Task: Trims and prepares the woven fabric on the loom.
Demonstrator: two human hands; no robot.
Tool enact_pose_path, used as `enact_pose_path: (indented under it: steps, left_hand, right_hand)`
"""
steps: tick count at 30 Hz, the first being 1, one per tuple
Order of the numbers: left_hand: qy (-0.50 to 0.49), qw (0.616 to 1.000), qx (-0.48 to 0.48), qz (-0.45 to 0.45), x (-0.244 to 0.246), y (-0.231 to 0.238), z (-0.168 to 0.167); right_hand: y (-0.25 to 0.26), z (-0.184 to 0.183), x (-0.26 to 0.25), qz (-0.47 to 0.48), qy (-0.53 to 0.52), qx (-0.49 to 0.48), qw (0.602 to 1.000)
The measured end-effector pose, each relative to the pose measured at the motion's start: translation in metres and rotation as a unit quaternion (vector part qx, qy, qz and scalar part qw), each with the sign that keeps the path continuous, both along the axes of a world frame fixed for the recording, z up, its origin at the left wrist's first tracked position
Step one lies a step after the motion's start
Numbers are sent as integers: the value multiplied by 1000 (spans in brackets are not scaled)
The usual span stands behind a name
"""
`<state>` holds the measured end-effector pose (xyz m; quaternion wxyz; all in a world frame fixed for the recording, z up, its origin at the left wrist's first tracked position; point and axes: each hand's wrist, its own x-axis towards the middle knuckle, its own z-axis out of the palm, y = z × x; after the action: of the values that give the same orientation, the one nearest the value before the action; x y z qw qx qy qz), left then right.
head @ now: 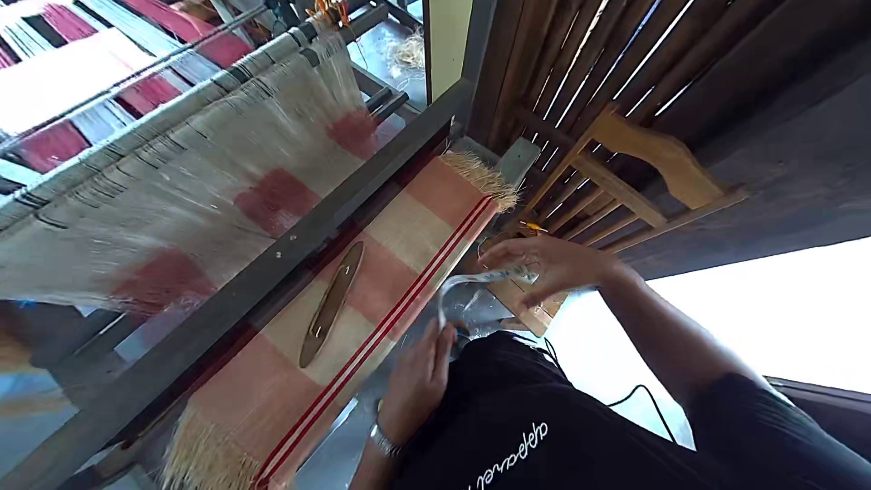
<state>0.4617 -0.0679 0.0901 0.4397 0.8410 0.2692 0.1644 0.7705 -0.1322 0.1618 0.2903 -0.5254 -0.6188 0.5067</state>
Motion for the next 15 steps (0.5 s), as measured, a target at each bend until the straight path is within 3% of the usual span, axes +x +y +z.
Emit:
enact_pose_path:
  steps: [4,8,10,12,15]
  left_hand:
    - [-16,996,92,6,57,4,18]
    - [13,998,60,30,79,25,0]
    - [62,997,40,34,83,43,-22]
    - [103,993,43,49,84,63,-55]
    - [174,976,104,78,78,97,-94]
  right_hand:
    - [6,-11,-7,72,4,-44,996]
    - [17,14,55,-55,-3,-14,998]
    - [34,38,111,-116,-81,-3,990]
    - [51,72,172,-218,-187,-71,955]
    - [76,131,260,-451,-256,-93,850]
